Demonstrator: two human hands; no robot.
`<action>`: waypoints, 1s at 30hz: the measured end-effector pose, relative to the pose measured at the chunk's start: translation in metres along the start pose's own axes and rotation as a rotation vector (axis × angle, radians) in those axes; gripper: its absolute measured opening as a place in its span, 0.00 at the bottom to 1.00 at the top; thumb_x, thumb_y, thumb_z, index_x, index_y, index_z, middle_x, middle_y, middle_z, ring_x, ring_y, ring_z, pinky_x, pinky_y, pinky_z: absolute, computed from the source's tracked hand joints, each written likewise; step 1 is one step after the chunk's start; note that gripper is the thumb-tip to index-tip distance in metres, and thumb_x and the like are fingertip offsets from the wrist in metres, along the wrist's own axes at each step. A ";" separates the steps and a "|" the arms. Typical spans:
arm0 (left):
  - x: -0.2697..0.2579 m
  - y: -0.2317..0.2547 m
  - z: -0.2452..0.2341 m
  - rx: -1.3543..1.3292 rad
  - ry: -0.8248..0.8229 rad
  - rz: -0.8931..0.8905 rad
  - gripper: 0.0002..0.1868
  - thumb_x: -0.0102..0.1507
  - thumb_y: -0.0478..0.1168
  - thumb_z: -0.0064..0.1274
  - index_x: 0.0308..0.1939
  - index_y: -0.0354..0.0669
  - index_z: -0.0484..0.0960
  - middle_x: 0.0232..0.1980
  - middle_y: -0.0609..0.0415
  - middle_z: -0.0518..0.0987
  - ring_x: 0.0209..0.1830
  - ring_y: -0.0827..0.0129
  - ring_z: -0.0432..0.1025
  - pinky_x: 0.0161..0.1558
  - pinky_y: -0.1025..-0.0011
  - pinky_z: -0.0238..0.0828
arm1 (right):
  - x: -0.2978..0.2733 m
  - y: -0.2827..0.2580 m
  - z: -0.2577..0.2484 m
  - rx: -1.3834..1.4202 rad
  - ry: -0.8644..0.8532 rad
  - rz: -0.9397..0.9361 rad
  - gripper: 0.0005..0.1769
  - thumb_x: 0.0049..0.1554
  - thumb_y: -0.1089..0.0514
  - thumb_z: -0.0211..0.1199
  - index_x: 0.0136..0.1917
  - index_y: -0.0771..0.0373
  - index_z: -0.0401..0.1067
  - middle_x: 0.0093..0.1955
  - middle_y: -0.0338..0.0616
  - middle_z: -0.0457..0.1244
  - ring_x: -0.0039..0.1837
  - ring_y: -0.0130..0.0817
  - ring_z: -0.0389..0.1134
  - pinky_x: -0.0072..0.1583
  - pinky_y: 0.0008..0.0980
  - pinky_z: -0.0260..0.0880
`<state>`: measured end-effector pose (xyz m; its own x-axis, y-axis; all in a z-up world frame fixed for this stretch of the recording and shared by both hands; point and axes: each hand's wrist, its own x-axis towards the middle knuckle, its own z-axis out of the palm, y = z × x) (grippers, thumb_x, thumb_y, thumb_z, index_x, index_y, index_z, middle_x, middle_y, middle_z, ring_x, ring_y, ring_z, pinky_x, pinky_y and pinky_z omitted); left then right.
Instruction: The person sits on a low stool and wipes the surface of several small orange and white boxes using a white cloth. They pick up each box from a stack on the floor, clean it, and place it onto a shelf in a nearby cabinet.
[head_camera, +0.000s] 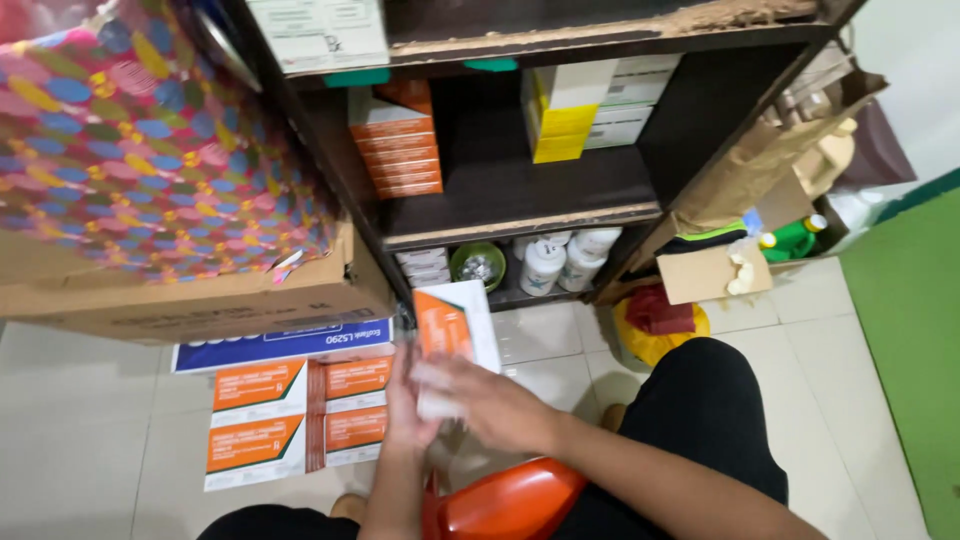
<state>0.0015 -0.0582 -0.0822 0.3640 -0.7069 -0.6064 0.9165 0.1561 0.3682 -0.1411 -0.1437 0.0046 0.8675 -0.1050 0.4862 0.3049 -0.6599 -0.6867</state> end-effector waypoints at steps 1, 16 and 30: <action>0.021 -0.011 -0.028 0.003 -0.003 -0.004 0.31 0.63 0.66 0.50 0.67 0.61 0.73 0.47 0.56 0.81 0.44 0.57 0.77 0.48 0.48 0.79 | 0.003 -0.003 -0.004 -0.003 0.003 0.002 0.27 0.64 0.58 0.44 0.74 0.65 0.64 0.79 0.53 0.55 0.81 0.57 0.51 0.80 0.53 0.43; -0.044 0.005 0.047 0.285 0.140 0.005 0.50 0.56 0.81 0.28 0.55 0.43 0.80 0.51 0.44 0.84 0.52 0.57 0.79 0.45 0.65 0.76 | -0.002 0.002 -0.005 -0.279 -0.334 0.144 0.42 0.54 0.70 0.58 0.80 0.63 0.52 0.84 0.56 0.43 0.84 0.52 0.42 0.82 0.52 0.38; 0.004 -0.016 -0.003 0.179 -0.059 0.062 0.27 0.69 0.50 0.48 0.72 0.51 0.70 0.61 0.42 0.79 0.54 0.53 0.78 0.53 0.53 0.78 | -0.021 -0.021 0.032 0.130 0.387 0.399 0.28 0.60 0.66 0.57 0.74 0.63 0.66 0.78 0.55 0.57 0.79 0.48 0.53 0.79 0.44 0.47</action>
<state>-0.0110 -0.0614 -0.0928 0.4034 -0.7399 -0.5384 0.8469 0.0791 0.5258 -0.1532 -0.1040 -0.0091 0.7255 -0.6088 0.3210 0.0497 -0.4189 -0.9067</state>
